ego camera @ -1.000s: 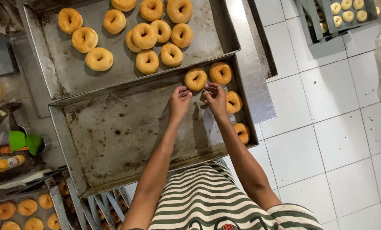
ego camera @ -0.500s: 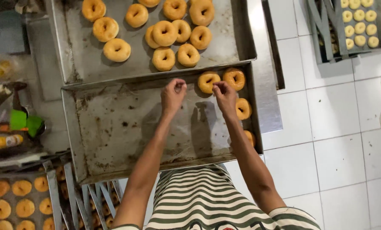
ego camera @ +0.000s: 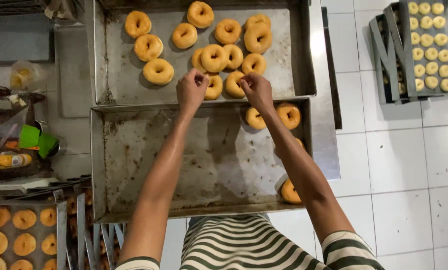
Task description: Organizing and arranging freshly cooked donuts on metal trays.
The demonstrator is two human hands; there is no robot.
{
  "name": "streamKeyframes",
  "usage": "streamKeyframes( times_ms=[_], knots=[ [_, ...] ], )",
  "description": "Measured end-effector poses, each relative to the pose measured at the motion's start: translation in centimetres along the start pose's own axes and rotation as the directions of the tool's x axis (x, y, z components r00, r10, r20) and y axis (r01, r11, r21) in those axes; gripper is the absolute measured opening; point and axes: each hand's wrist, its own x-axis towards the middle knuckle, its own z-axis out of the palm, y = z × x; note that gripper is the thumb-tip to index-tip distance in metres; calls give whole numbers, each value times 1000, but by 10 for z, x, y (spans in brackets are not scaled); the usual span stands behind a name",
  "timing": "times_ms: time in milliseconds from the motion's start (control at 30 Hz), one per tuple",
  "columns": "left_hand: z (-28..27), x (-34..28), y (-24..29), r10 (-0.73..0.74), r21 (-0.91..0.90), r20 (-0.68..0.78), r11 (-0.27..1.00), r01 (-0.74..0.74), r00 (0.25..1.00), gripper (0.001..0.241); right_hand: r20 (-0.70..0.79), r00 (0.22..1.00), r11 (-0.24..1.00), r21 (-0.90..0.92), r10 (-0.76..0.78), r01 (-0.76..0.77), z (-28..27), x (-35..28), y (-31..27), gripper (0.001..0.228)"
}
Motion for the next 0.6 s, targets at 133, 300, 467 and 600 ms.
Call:
streamKeyframes(
  times_ms=[133,300,467,600],
  knots=[
    [13,30,-14,-3,-33,28,999,3,1000,22,24,998,998,-29,-50,50,22,45,6,18],
    [43,66,-54,38,203,22,978,-41,999,37,77,997,996,-87,30,-23,53,86,18,31],
    [55,79,-75,-15,256,77,967,-5,997,35,47,998,993,-115,34,-28,63,101,26,32],
    [47,78,-61,-39,226,112,974,13,993,36,36,998,996,-78,46,-43,64,104,23,28]
  ],
)
